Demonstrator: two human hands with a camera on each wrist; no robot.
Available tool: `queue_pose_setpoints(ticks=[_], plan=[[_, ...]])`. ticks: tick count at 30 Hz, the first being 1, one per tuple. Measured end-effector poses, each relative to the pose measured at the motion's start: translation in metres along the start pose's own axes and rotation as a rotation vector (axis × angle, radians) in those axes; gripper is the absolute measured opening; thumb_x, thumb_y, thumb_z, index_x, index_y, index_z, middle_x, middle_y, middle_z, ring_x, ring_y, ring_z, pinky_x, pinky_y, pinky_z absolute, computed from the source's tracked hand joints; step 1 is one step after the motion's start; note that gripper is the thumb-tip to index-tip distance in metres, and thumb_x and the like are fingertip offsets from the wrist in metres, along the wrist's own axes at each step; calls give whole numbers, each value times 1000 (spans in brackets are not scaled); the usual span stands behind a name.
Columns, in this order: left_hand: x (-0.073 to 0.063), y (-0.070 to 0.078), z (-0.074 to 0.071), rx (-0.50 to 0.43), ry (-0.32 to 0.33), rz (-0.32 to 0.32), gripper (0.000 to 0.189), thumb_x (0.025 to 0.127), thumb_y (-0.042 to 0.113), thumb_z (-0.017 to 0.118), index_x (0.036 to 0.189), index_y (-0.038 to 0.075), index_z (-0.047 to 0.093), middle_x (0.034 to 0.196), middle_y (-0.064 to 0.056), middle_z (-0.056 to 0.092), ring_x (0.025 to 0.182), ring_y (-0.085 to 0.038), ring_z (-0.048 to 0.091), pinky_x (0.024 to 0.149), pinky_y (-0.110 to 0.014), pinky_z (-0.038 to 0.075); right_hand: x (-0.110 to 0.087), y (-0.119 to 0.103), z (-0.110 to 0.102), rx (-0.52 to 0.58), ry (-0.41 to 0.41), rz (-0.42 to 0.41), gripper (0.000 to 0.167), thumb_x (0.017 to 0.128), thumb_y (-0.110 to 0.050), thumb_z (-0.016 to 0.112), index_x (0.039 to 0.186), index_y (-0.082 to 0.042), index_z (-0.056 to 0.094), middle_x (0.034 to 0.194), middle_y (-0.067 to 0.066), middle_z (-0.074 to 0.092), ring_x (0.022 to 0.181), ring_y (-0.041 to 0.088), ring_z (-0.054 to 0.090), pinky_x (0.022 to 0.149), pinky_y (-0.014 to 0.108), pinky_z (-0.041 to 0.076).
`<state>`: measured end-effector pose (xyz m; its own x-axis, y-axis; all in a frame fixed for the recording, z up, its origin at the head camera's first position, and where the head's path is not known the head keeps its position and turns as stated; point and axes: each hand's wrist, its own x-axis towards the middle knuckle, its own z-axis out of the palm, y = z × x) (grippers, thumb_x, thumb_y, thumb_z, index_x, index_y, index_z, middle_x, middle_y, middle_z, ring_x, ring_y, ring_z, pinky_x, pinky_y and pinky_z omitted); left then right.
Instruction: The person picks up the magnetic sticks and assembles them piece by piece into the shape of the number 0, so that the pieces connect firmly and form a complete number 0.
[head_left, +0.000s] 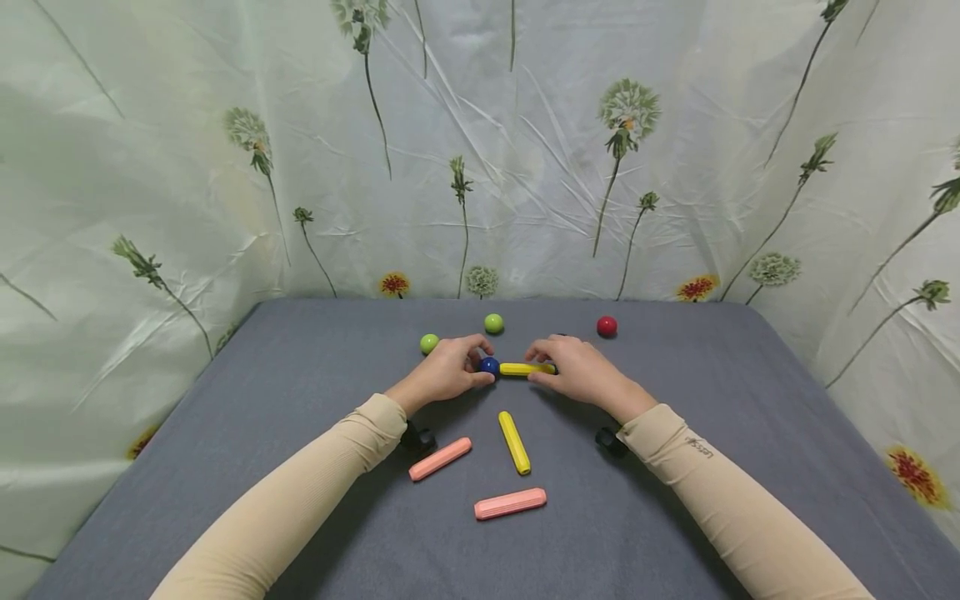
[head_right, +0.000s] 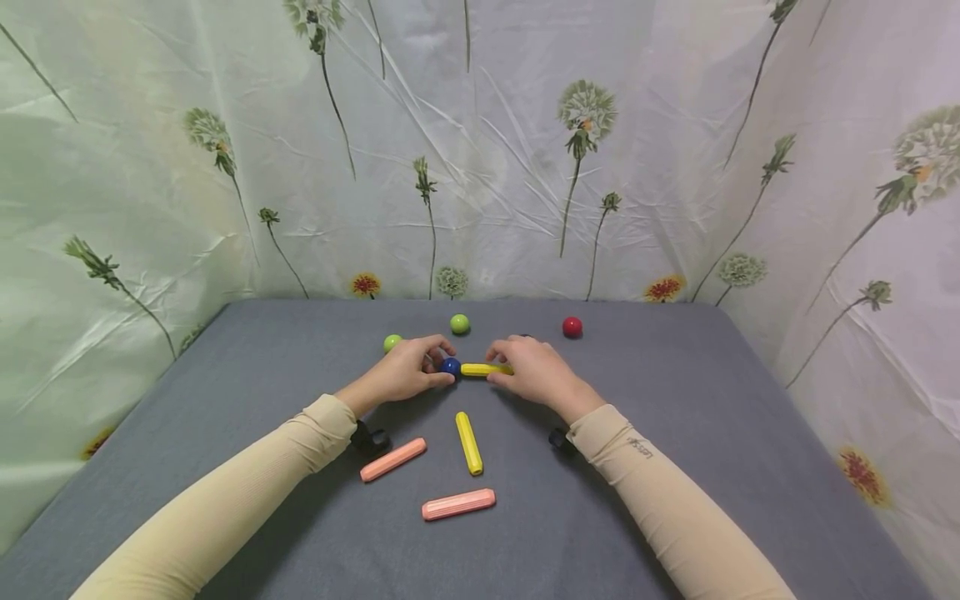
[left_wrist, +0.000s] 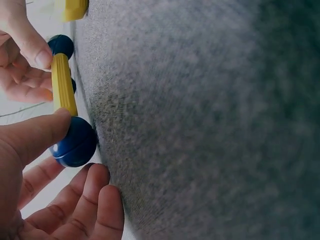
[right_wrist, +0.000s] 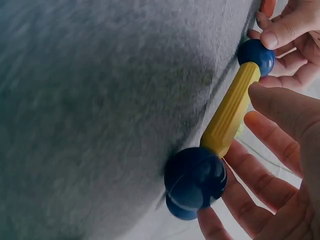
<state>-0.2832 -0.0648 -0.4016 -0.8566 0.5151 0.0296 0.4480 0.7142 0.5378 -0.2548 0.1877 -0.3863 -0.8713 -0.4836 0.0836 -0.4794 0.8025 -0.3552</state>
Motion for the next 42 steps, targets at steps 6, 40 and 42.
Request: queue_pose_setpoints(ticks=[6,40,42], plan=[[-7,4,-6,-13,-6,-3,41,98,21,81,134,9,66,106,-7,75,85,-14,70,81,-35,60,6,-6,2,-2,2,-12,30,101,-28,78,128,-13,74,120,10,75,112,29,73,94,51,59],[-103,17,-26,-1,-257,88,22,96,24,84,113,13,77,83,8,68,66,-1,59,67,-24,52,39,-24,12,153,-128,-63,35,104,-19,74,137,-10,70,128,15,77,123,29,73,106,47,58],[-105,17,-26,-15,-267,78,20,94,23,85,110,13,78,80,8,67,64,-3,58,63,-22,48,40,-25,12,152,-129,-68,35,104,-19,74,137,-10,71,128,15,78,123,29,73,105,47,58]])
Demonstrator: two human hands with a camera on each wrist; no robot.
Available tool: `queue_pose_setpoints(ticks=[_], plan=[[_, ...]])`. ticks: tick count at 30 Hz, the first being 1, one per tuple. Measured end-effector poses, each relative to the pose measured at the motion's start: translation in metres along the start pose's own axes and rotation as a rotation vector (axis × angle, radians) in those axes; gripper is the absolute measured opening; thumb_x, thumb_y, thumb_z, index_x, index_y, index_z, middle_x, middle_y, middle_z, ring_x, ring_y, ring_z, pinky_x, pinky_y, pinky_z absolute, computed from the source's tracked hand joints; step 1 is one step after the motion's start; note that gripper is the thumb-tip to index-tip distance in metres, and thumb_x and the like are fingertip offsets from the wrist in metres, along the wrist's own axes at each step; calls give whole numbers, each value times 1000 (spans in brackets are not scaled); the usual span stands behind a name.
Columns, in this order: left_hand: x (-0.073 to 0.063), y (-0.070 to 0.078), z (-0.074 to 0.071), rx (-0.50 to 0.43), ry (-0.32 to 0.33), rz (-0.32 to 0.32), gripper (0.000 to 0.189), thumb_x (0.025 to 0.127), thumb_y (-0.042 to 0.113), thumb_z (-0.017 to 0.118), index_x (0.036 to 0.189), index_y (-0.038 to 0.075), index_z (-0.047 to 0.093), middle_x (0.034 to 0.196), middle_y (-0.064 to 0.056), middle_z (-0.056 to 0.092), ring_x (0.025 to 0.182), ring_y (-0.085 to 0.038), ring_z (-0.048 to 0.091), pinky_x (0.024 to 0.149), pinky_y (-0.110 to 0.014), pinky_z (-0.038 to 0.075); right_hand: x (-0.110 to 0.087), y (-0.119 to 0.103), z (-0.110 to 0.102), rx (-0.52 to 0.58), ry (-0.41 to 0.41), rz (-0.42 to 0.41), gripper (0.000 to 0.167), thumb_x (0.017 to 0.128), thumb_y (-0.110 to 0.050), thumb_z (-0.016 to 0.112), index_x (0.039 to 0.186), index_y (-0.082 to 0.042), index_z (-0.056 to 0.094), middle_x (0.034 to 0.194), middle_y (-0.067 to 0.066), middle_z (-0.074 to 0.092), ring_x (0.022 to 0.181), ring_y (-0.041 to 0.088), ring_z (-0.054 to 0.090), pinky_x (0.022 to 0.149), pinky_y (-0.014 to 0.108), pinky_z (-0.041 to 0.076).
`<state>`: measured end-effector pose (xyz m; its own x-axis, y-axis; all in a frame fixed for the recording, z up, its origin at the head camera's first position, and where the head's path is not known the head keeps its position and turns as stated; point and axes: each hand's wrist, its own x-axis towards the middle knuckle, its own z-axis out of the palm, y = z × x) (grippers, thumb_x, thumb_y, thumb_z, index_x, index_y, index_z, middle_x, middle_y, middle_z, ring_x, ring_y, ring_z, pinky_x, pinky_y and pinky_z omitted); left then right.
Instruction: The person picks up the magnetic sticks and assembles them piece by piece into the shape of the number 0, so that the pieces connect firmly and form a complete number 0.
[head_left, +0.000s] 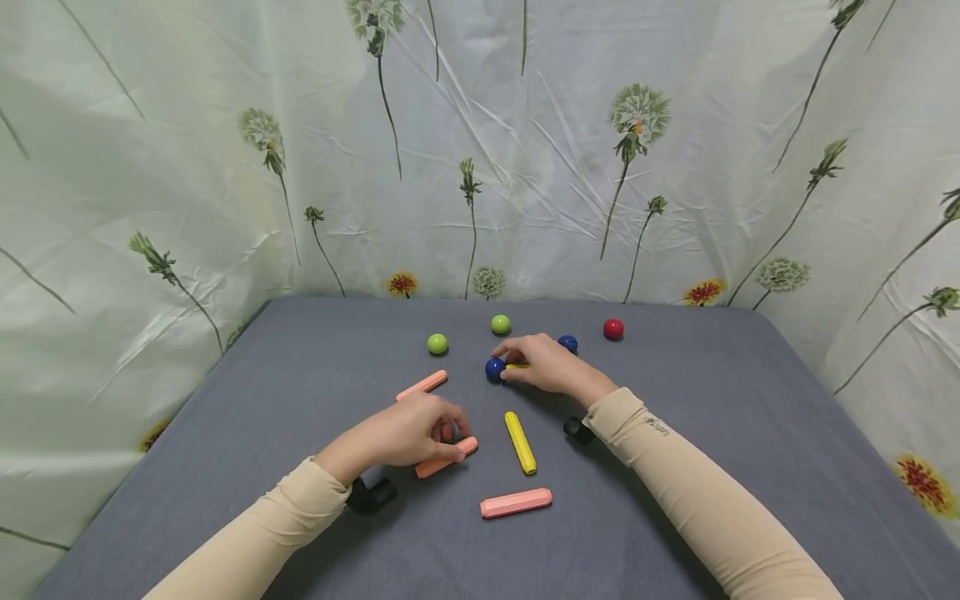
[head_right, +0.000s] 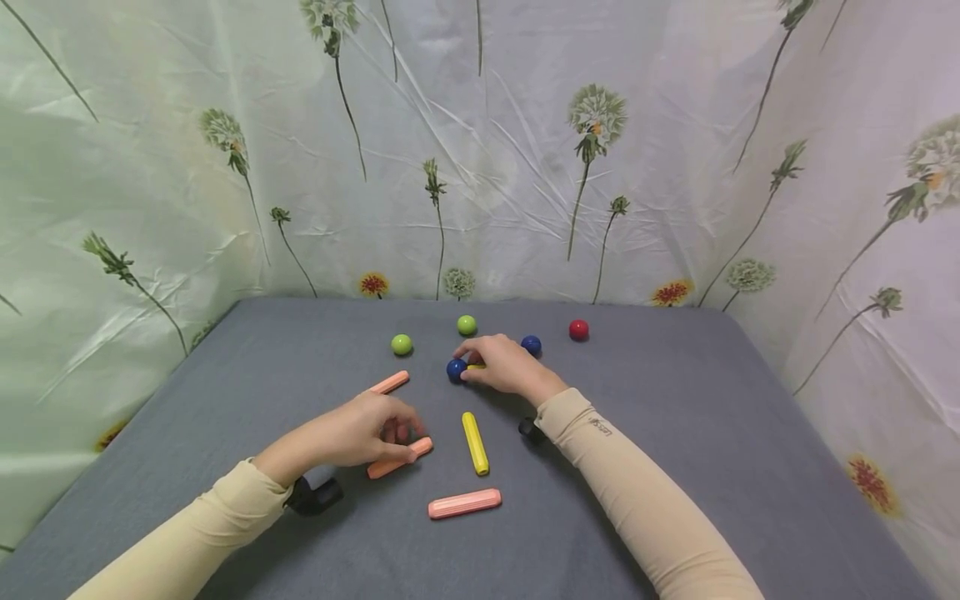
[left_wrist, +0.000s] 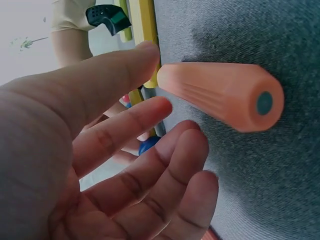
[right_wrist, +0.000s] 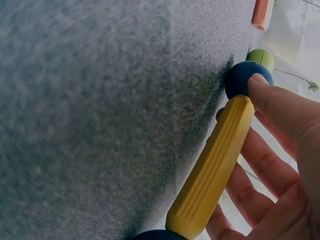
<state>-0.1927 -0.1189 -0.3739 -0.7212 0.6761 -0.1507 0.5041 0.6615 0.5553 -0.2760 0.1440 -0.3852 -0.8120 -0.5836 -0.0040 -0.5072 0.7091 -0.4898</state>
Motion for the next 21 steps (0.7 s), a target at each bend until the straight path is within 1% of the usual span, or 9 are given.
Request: queue_pose_setpoints(ticks=[5,9,12,17,21], plan=[[-3,-2,3,-7,-15,-24,16,93,20,86,106,14,79,75,8,65,62,-4,57,59,-22,46,1,-1,0,-3,2,-2,35,104,-18,74,137,-9,71,128,14,78,123,28,74,106,46,58],[-3,-3,6,-12,-10,-23,11,92,17,87,97,14,77,70,8,63,61,-4,55,58,-22,45,2,-2,0,-4,6,-3,34,103,-18,74,136,-9,72,128,14,78,122,28,74,106,46,58],[-3,-4,7,-14,-6,-20,11,92,16,87,92,14,76,68,7,61,60,-4,53,57,-22,43,3,-3,0,-2,4,-2,34,103,-19,74,136,-9,72,127,13,78,122,28,74,106,46,58],[0,-7,7,-5,-4,-20,8,93,15,84,93,14,76,67,7,60,58,-5,52,58,-22,43,6,-2,1,2,0,-5,33,103,-19,74,136,-10,72,126,12,79,121,27,74,105,46,58],[4,-12,7,-35,10,-28,5,96,17,81,95,14,77,68,7,62,59,-5,54,59,-22,44,8,-3,1,0,-6,-8,32,104,-19,74,135,-10,72,126,12,79,121,26,74,105,46,58]])
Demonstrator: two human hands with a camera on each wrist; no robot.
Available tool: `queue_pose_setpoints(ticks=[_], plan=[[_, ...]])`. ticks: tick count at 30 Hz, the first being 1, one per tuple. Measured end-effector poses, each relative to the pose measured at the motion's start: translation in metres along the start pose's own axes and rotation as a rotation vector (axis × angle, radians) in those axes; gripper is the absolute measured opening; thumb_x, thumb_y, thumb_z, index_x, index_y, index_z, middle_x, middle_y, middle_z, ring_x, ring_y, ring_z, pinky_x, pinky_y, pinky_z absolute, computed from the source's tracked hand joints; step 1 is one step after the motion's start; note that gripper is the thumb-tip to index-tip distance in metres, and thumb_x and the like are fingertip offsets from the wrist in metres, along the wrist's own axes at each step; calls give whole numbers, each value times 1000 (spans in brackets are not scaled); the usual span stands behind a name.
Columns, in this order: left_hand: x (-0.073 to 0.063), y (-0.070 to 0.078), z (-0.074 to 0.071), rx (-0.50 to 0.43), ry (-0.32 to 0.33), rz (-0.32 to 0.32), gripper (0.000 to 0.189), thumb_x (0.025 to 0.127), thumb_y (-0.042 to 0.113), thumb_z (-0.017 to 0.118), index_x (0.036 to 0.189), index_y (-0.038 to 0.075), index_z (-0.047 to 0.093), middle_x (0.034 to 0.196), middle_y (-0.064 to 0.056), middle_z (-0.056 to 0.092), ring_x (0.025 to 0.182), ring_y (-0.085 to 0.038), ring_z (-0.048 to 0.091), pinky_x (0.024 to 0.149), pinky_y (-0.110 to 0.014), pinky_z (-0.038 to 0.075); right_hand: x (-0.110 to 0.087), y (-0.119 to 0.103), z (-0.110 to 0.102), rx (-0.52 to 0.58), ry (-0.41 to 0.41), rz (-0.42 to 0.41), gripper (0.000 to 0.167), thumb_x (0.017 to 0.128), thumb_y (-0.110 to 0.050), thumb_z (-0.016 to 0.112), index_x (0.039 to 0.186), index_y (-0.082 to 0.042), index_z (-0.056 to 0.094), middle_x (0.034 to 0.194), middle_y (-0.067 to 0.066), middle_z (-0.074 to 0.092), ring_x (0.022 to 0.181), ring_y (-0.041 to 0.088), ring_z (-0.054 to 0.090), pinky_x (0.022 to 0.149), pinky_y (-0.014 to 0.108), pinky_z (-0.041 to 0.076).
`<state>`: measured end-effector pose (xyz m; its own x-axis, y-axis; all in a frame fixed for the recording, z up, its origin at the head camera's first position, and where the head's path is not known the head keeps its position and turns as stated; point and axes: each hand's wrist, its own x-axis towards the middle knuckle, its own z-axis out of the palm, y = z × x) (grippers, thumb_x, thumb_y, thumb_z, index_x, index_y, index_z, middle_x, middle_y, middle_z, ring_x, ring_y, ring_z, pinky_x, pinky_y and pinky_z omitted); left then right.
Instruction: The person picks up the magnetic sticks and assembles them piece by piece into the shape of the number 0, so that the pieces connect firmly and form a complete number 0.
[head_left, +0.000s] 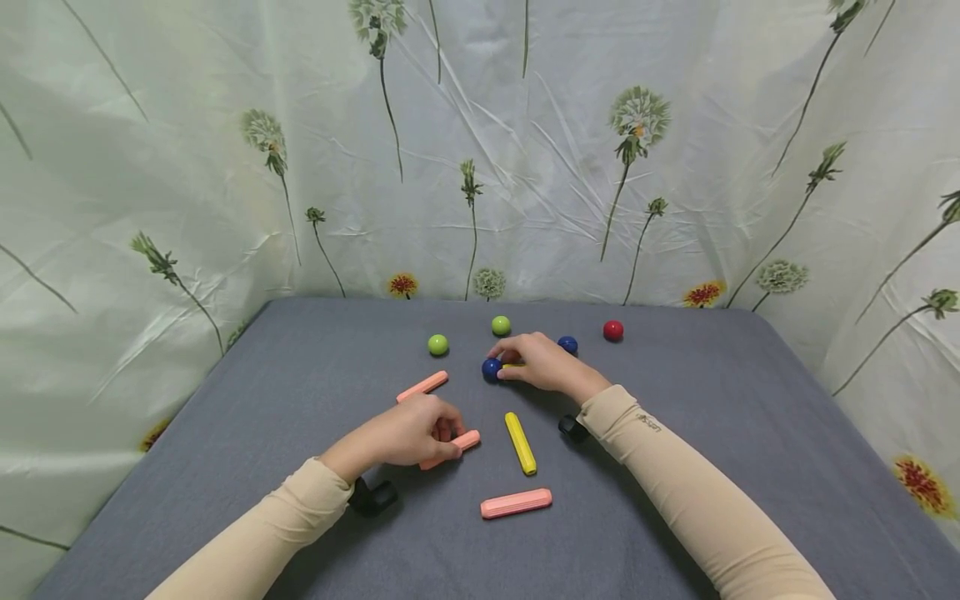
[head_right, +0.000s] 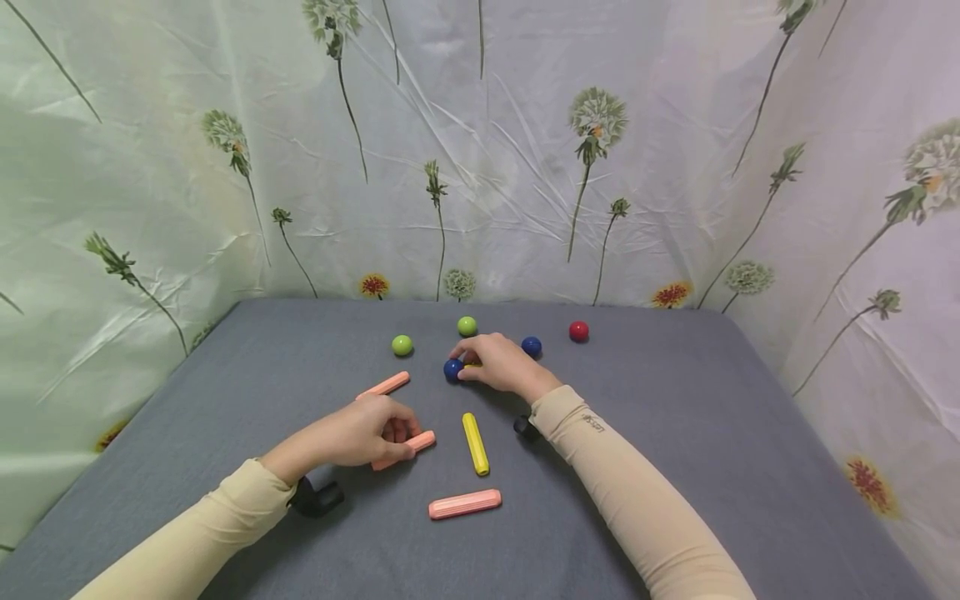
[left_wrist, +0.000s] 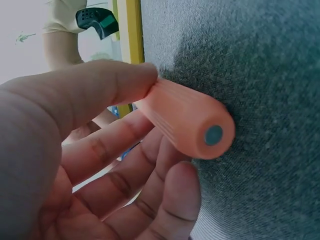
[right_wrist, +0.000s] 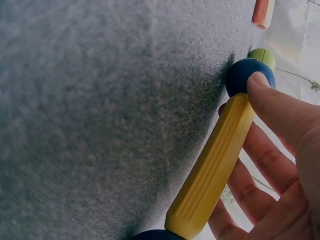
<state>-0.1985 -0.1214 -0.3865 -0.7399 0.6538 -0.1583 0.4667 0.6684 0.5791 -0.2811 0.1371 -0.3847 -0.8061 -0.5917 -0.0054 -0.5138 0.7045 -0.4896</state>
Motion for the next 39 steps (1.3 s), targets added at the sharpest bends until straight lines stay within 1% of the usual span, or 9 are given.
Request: queue_pose_setpoints(ticks=[3,7,13,16,20,27,30,34,39], plan=[[4,-3,0,-43,14,-9,6,98,19,80,97,14,77,71,7,64,62,-5,56,61,-22,45,2,-1,0,4,-5,6,32,104,-19,73,135,-10,72,126,12,79,121,26,74,105,45,58],[9,-8,0,-102,50,-48,7,98,20,79,101,13,78,77,7,68,66,-6,57,63,-23,46,4,-2,0,0,-12,19,32,104,-19,73,136,-11,72,125,11,79,120,25,74,104,45,58],[19,-13,3,-243,139,-144,11,97,17,79,103,8,79,79,2,73,65,-7,62,63,-27,50,7,-2,-1,-22,-13,17,33,105,-20,73,136,-12,72,122,8,79,116,23,74,101,44,58],[23,-15,5,-319,165,-192,15,98,18,79,105,6,80,79,-1,74,66,-8,68,65,-27,53,7,-2,0,-20,-8,15,32,104,-19,73,136,-12,72,120,8,80,114,23,75,101,43,58],[27,-14,6,-392,192,-251,19,99,20,78,109,4,79,83,-2,75,70,-7,70,67,-26,54,9,0,1,-12,-3,14,32,104,-19,73,135,-12,72,119,8,80,113,22,75,101,44,58],[33,-12,7,-462,236,-335,22,99,21,79,111,3,77,90,-4,76,75,-7,71,70,-25,57,11,2,2,-8,-6,29,31,104,-20,73,135,-13,73,119,6,80,113,21,74,102,43,58],[38,-11,7,-486,242,-364,21,99,21,78,111,4,78,91,-4,78,76,-8,72,72,-26,59,11,2,2,-1,-5,33,31,104,-20,73,135,-13,73,120,7,80,114,22,74,103,43,58],[43,-11,7,-503,242,-384,20,100,22,78,110,4,79,89,-4,79,75,-8,73,72,-26,59,11,2,2,0,-3,33,31,105,-19,72,135,-12,73,120,7,80,114,22,74,103,44,58],[48,-12,7,-534,248,-377,22,100,22,78,112,3,79,89,-3,79,75,-7,72,73,-26,60,10,1,1,-14,-2,30,31,105,-20,73,135,-13,73,119,6,81,114,22,75,102,45,58]])
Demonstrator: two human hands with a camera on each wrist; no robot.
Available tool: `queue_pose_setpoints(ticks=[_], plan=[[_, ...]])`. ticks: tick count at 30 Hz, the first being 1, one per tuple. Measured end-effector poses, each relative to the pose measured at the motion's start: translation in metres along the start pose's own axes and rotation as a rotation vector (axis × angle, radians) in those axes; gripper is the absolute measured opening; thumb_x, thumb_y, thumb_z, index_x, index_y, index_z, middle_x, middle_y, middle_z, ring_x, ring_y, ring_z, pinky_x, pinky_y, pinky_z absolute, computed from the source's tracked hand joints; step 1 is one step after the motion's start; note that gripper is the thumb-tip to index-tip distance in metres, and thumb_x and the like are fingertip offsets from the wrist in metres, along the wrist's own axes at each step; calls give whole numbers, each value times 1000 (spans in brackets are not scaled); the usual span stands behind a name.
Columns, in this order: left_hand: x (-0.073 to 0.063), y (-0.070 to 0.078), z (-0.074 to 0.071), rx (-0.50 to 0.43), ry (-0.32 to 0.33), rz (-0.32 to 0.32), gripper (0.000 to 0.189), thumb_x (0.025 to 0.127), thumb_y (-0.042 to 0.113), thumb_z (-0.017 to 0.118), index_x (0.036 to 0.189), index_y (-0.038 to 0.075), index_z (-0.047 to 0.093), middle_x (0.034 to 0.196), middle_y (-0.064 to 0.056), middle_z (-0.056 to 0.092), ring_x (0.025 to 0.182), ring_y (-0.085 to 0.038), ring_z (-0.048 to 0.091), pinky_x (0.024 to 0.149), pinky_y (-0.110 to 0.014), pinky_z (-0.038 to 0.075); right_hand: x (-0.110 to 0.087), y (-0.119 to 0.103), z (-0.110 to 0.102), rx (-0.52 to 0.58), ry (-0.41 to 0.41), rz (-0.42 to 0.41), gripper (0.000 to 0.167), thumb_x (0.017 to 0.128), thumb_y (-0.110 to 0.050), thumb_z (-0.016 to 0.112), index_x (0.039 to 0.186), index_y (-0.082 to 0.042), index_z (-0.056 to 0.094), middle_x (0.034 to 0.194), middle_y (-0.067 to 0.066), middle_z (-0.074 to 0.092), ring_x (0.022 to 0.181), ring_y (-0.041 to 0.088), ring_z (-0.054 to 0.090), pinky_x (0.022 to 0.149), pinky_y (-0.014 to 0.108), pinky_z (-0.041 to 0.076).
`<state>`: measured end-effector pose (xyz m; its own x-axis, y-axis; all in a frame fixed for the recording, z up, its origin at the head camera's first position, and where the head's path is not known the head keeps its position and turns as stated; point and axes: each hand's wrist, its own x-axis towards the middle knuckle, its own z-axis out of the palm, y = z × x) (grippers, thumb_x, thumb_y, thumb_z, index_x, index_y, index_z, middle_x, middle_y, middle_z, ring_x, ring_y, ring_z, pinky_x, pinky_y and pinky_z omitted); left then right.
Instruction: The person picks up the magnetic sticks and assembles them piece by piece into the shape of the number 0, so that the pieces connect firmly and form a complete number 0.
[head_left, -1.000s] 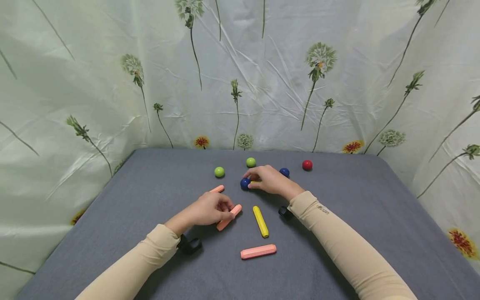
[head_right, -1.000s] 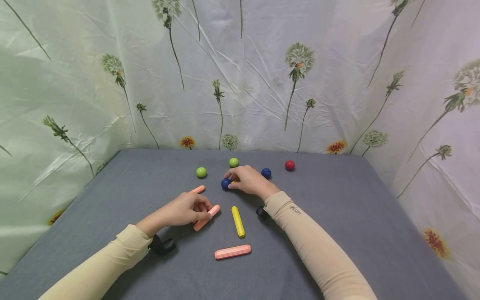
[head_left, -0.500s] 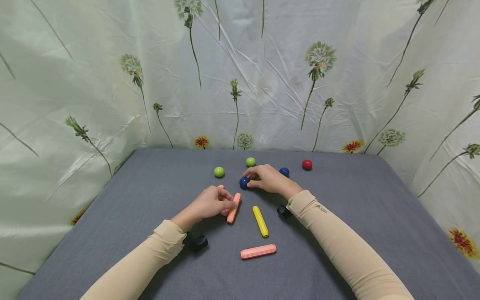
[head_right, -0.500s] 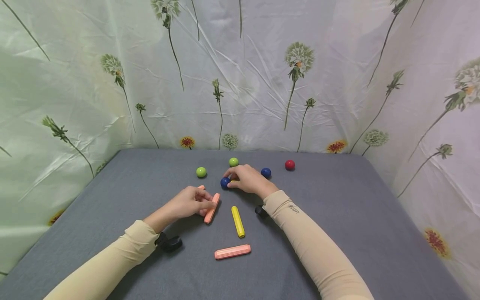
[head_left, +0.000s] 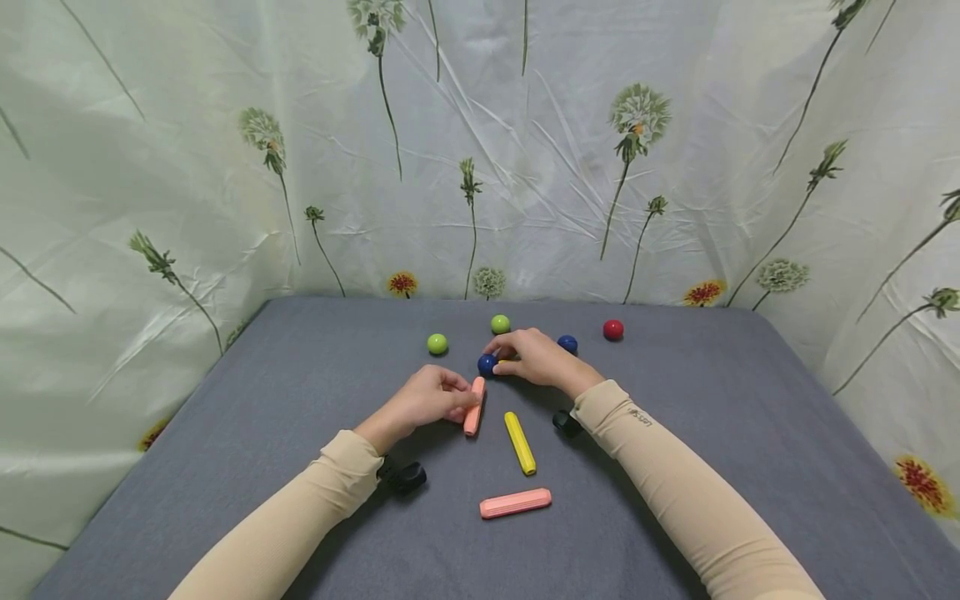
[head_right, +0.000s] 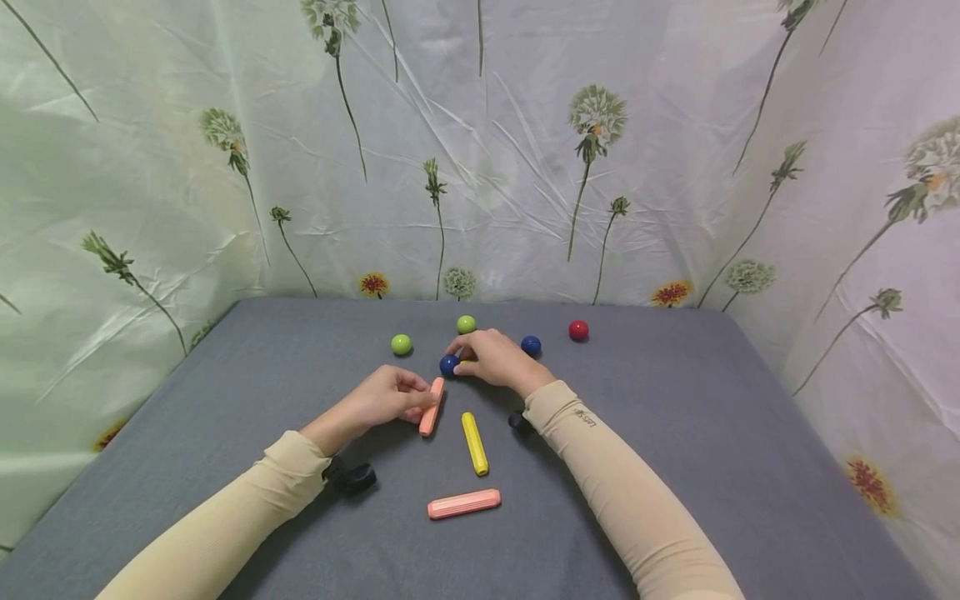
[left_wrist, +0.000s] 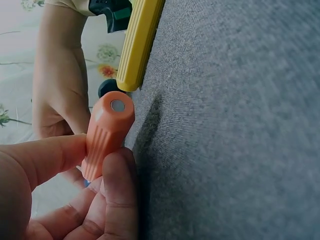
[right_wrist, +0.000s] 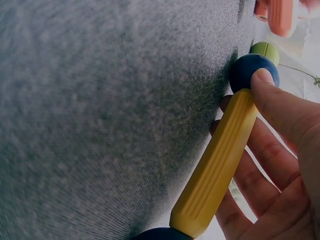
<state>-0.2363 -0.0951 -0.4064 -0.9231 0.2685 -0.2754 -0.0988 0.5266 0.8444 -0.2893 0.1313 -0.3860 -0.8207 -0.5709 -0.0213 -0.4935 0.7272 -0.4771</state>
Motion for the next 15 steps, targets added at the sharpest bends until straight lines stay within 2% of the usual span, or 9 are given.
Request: queue_pose_setpoints(ticks=[7,15], plan=[[5,2,2,-18,5,14,28,100,24,79,116,2,79,90,-5,79,74,-7,72,73,-27,61,0,-3,-2,-15,-5,17,30,105,-20,73,135,-15,73,120,7,81,115,23,75,102,45,58],[8,2,4,-48,10,23,24,100,20,79,112,0,80,89,-5,78,71,-6,72,72,-26,62,0,-5,-1,-30,-22,50,31,105,-20,72,136,-16,73,122,8,80,118,25,74,105,46,57]])
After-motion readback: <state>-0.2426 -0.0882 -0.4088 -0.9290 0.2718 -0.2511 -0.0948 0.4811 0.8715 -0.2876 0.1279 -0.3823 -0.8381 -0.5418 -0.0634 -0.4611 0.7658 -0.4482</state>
